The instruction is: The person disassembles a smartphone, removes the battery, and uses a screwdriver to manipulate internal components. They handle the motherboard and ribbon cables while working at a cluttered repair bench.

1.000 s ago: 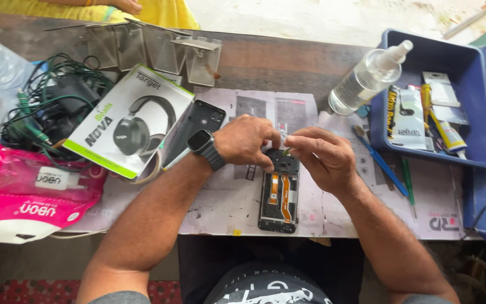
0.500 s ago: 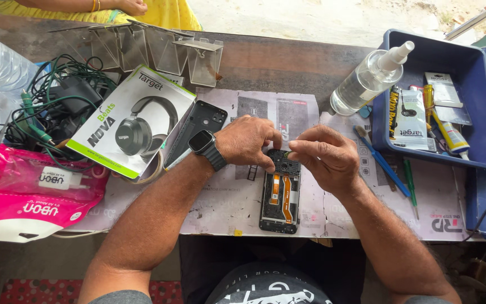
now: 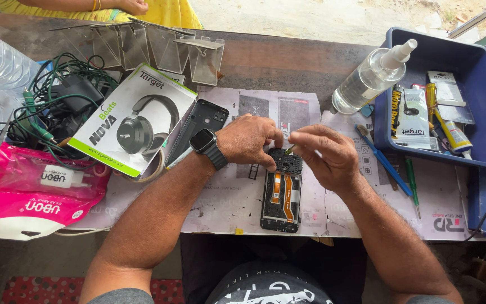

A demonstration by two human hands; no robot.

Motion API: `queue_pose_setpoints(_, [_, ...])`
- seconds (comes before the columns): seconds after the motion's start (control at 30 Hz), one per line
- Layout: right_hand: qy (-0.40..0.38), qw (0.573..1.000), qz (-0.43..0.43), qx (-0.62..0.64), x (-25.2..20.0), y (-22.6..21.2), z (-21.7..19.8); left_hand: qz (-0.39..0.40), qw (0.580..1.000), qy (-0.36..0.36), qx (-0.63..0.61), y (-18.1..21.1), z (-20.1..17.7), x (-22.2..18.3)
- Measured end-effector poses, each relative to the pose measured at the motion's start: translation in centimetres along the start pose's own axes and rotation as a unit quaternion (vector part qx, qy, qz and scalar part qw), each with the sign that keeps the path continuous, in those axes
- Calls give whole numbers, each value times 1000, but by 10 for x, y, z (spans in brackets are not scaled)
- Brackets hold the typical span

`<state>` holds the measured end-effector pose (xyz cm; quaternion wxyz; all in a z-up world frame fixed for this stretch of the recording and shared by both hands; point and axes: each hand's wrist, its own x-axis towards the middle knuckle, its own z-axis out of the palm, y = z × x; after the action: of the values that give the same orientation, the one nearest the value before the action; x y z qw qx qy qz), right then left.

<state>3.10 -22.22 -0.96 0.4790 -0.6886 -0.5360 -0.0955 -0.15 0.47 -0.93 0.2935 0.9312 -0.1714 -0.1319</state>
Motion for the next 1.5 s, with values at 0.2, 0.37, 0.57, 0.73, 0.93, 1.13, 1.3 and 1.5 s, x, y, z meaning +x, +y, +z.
queue_pose_setpoints(0.2, [-7, 1000, -2, -2, 0, -1, 0, 1, 1000, 1, 0, 0, 0, 0])
queue_pose_setpoints(0.37, [-2, 1000, -6, -6, -1, -2, -1, -3, 1000, -6, -2, 1, 0, 0])
queue_pose_setpoints(0.57, [-5, 1000, 8, 21, 1, -1, 0, 9, 1000, -5, 1, 0, -1, 0])
queue_pose_setpoints(0.73, [-2, 1000, 4, -6, 0, -3, -1, 6, 1000, -2, 3, 1, -1, 0])
queue_pose_setpoints(0.93, [3, 1000, 7, -8, 0, -2, 1, 8, 1000, 0, 8, 1, -1, 0])
queue_pose_setpoints(1.13, [-1, 1000, 11, -14, -1, -3, 3, -8, 1000, -3, 2, 3, -1, -1])
queue_pose_setpoints(1.3, [-10, 1000, 26, 4, -1, -1, 2, -2, 1000, -3, 21, 2, -2, 0])
queue_pose_setpoints(1.5, [-14, 999, 25, 26, 1, -7, 1, 8, 1000, 1, 13, 2, -4, -2])
